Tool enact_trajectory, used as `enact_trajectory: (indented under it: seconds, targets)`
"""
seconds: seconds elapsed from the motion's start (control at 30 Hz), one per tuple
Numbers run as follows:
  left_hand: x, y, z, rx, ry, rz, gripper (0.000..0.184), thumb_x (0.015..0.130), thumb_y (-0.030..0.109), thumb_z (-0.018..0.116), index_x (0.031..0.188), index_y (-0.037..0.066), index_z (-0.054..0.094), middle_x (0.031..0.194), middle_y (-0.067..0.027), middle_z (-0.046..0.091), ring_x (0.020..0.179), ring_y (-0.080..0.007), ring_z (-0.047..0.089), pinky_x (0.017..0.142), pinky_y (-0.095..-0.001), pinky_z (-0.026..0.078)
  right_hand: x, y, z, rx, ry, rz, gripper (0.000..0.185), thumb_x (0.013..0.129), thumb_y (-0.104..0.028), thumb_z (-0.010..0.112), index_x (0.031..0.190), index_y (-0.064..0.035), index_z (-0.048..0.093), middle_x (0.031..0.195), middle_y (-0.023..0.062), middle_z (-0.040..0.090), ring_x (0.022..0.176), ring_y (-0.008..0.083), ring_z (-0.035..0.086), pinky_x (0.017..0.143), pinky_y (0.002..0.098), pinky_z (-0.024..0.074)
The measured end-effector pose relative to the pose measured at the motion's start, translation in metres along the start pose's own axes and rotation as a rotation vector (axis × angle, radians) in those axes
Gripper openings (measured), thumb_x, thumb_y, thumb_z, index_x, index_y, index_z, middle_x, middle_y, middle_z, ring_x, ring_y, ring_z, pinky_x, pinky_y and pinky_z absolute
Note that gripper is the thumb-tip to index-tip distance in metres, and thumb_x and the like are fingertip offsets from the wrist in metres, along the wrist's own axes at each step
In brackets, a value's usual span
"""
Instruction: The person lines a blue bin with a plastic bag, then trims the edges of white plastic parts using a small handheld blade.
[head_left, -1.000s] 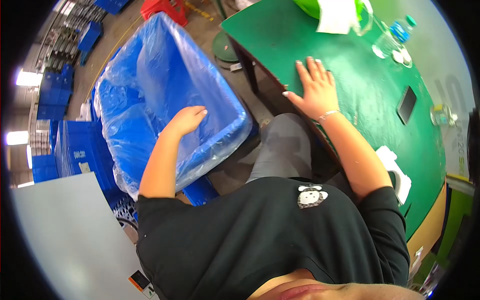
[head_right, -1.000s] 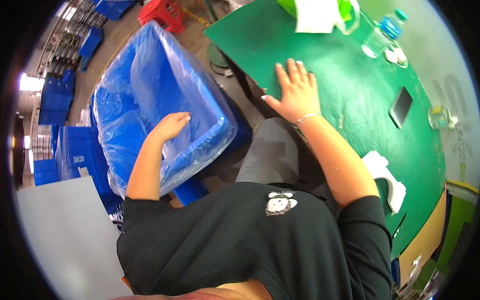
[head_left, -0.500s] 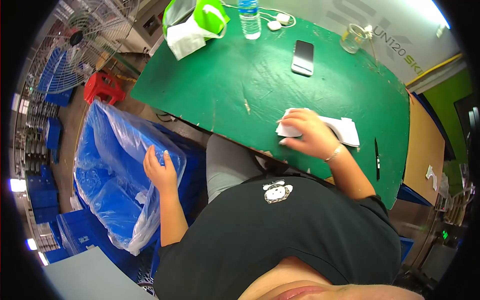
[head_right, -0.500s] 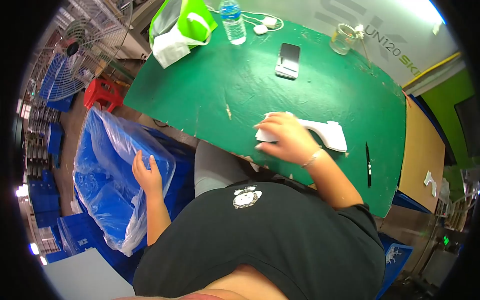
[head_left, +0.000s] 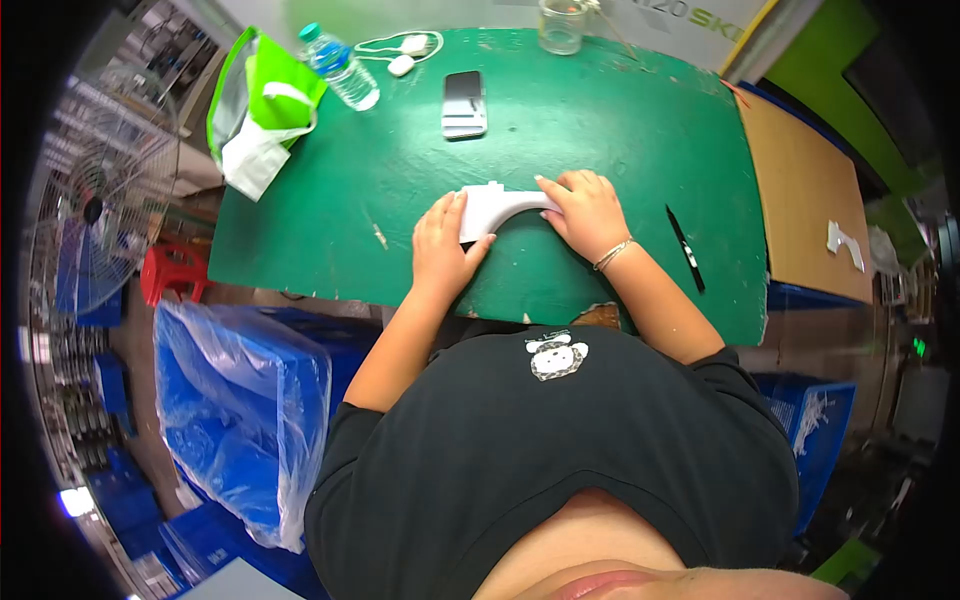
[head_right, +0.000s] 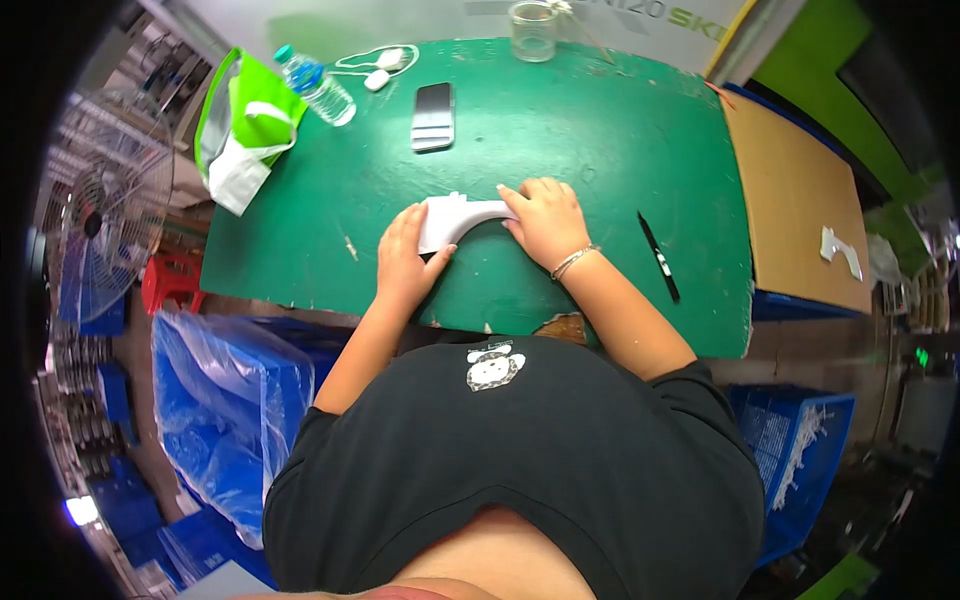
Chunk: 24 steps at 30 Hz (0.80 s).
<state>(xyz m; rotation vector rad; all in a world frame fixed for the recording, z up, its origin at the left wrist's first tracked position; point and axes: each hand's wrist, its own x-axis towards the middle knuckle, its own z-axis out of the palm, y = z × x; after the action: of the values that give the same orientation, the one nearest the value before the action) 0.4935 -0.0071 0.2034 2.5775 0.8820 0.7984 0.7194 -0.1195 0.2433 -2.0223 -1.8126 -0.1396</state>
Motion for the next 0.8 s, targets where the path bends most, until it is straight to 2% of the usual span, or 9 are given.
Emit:
enact_trajectory:
  seconds: [0.1,0.23,0.33,0.37,0.43,0.47,0.57,0.7,0.8]
  targets:
    - [0.013,0.009,0.008,0.014,0.015,0.028,0.075,0.074,0.032,0.079,0.136,0.005,0.047,0.131,-0.0172,0.052,0.121,-0.0348,0.05,0.103,-0.0483,0.037,-0.016,0.014,-0.034,-0.051,0.157,-0.026,0.048,0.077,-0.03,0.074,0.121,-0.0145,0.063,0.118,0.0093,0.06,0.113,0.026,0.054,0.099,0.0433,0.0371]
    - [0.02,0.015,0.026,0.056,0.046,0.044,0.078,0.074,0.031,0.078,0.139,0.004,0.042,0.131,-0.0196,0.052,0.121,-0.0361,0.05,0.103,-0.0496,0.036,-0.071,0.067,-0.068,-0.145,0.352,0.372,0.041,0.078,-0.03,0.074,0.111,-0.0083,0.067,0.109,0.0119,0.064,0.105,0.0292,0.058,0.091,0.0427,0.045]
    - [0.024,0.026,0.031,0.097,0.044,-0.034,0.077,0.075,0.031,0.077,0.136,0.001,0.042,0.131,-0.021,0.052,0.122,-0.037,0.049,0.104,-0.05,0.035,-0.118,0.092,-0.073,-0.291,0.198,0.69,0.03,0.079,-0.024,0.073,0.103,-0.0065,0.067,0.102,0.0131,0.065,0.097,0.0321,0.061,0.084,0.0436,0.0487]
    - [0.025,0.026,0.034,0.099,0.046,-0.039,0.077,0.075,0.031,0.077,0.136,-0.001,0.042,0.131,-0.0215,0.052,0.122,-0.0372,0.049,0.104,-0.0504,0.035,-0.126,0.094,-0.071,-0.296,0.195,0.696,0.03,0.079,-0.024,0.073,0.103,-0.0065,0.067,0.102,0.0131,0.065,0.097,0.0321,0.061,0.084,0.0436,0.0487]
    - [0.027,0.025,0.039,0.096,0.05,-0.044,0.077,0.074,0.031,0.077,0.135,-0.002,0.042,0.13,-0.0221,0.053,0.122,-0.0374,0.049,0.105,-0.0508,0.034,-0.136,0.096,-0.068,-0.063,-0.001,0.663,0.021,0.08,-0.017,0.071,0.096,-0.0054,0.065,0.099,0.0137,0.064,0.094,0.0332,0.061,0.081,0.0425,0.0499]
    - [0.026,0.024,0.04,0.09,0.073,-0.057,0.077,0.074,0.031,0.077,0.135,-0.002,0.042,0.129,-0.022,0.053,0.122,-0.0374,0.049,0.105,-0.0512,0.034,-0.137,0.088,-0.065,-0.064,0.011,0.672,0.016,0.082,-0.009,0.068,0.096,-0.0051,0.061,0.097,0.0155,0.063,0.092,0.0345,0.061,0.08,0.0426,0.0499]
    - [0.025,0.026,0.035,0.091,0.119,-0.077,0.076,0.072,0.032,0.077,0.133,-0.001,0.045,0.126,-0.0201,0.055,0.121,-0.0362,0.049,0.106,-0.0535,0.033,-0.142,0.09,-0.053,-0.169,0.095,0.575,0.018,0.083,-0.008,0.065,0.101,-0.0053,0.06,0.097,0.0169,0.062,0.093,0.0352,0.061,0.082,0.0441,0.0498]
    - [0.021,0.033,0.018,0.184,0.334,-0.047,0.074,0.071,0.033,0.076,0.13,0.0,0.048,0.119,-0.0161,0.059,0.116,-0.0325,0.053,0.107,-0.0565,0.031,-0.14,0.099,-0.045,-0.211,0.126,0.548,0.017,0.086,-0.004,0.058,0.102,-0.0042,0.059,0.099,0.0184,0.062,0.094,0.0371,0.061,0.083,0.0452,0.05]
    - [0.012,0.042,0.002,0.162,0.389,-0.029,0.074,0.07,0.032,0.077,0.13,0.0,0.049,0.118,-0.0171,0.059,0.111,-0.0329,0.056,0.105,-0.0544,0.034,-0.137,0.101,-0.048,-0.171,0.144,0.535,0.019,0.085,0.0,0.056,0.104,-0.0024,0.058,0.101,0.0199,0.061,0.095,0.0381,0.061,0.082,0.0458,0.0498]
